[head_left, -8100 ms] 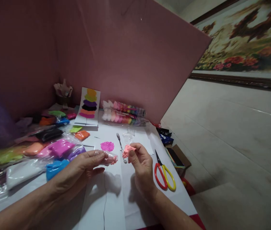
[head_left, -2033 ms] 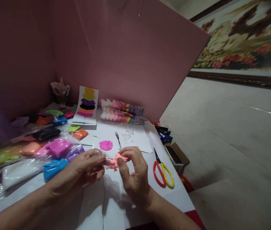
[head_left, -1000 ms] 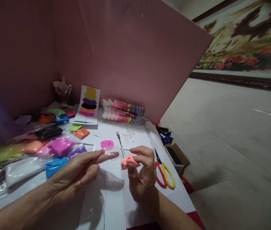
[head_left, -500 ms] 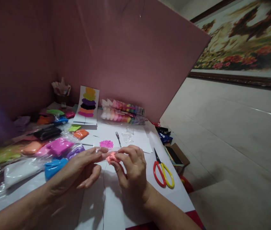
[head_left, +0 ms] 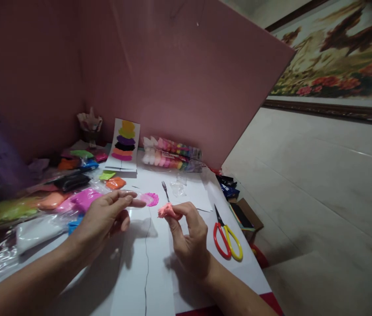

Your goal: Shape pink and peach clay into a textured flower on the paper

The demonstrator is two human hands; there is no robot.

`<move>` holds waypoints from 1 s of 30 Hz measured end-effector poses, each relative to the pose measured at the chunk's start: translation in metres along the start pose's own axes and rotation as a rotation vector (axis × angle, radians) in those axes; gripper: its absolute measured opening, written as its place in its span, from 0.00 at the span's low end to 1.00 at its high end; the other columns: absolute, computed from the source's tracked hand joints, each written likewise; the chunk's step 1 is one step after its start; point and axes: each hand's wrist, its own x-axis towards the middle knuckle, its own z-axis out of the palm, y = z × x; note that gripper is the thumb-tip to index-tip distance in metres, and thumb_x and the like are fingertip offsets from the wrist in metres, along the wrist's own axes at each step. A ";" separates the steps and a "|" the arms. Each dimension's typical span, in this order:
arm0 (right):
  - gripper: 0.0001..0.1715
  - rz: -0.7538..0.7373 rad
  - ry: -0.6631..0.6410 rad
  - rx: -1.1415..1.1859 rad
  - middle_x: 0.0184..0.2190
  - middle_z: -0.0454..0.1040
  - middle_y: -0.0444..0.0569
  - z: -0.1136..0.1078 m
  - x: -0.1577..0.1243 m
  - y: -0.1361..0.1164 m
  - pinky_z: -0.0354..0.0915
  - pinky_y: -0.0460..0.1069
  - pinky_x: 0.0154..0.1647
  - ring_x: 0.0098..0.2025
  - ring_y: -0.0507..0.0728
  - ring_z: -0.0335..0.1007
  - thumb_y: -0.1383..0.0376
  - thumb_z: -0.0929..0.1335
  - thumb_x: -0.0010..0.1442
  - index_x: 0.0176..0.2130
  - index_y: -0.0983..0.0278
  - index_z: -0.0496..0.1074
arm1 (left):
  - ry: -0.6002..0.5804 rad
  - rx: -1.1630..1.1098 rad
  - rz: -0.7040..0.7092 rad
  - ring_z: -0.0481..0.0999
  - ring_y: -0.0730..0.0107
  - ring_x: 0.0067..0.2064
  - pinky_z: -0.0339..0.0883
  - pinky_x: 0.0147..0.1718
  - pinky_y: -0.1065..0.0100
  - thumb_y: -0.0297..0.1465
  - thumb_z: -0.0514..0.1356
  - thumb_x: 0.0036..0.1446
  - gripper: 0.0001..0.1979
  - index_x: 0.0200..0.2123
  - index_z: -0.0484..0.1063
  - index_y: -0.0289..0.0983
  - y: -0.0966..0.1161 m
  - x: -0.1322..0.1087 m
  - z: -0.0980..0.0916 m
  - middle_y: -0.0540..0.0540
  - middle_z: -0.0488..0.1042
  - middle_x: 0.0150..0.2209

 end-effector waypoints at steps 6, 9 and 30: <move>0.04 0.091 -0.044 0.019 0.31 0.76 0.46 0.003 -0.005 0.002 0.67 0.49 0.33 0.31 0.53 0.68 0.70 0.67 0.62 0.38 0.62 0.71 | -0.025 0.102 0.078 0.67 0.79 0.18 0.49 0.14 0.76 0.41 0.65 0.50 0.15 0.35 0.73 0.35 -0.002 0.002 0.001 0.43 0.79 0.38; 0.03 0.111 -0.078 0.013 0.29 0.75 0.45 0.006 -0.006 0.003 0.66 0.49 0.32 0.29 0.53 0.67 0.69 0.67 0.62 0.36 0.63 0.72 | -0.003 0.149 0.124 0.68 0.77 0.19 0.51 0.13 0.75 0.41 0.64 0.50 0.17 0.36 0.74 0.33 -0.001 0.005 0.001 0.44 0.78 0.35; 0.06 0.216 -0.213 -0.148 0.31 0.72 0.45 0.033 -0.018 0.023 0.66 0.46 0.32 0.34 0.53 0.69 0.70 0.71 0.58 0.38 0.60 0.76 | 0.182 0.346 0.366 0.66 0.72 0.19 0.54 0.17 0.72 0.39 0.63 0.53 0.11 0.34 0.79 0.38 0.003 0.015 -0.011 0.53 0.69 0.16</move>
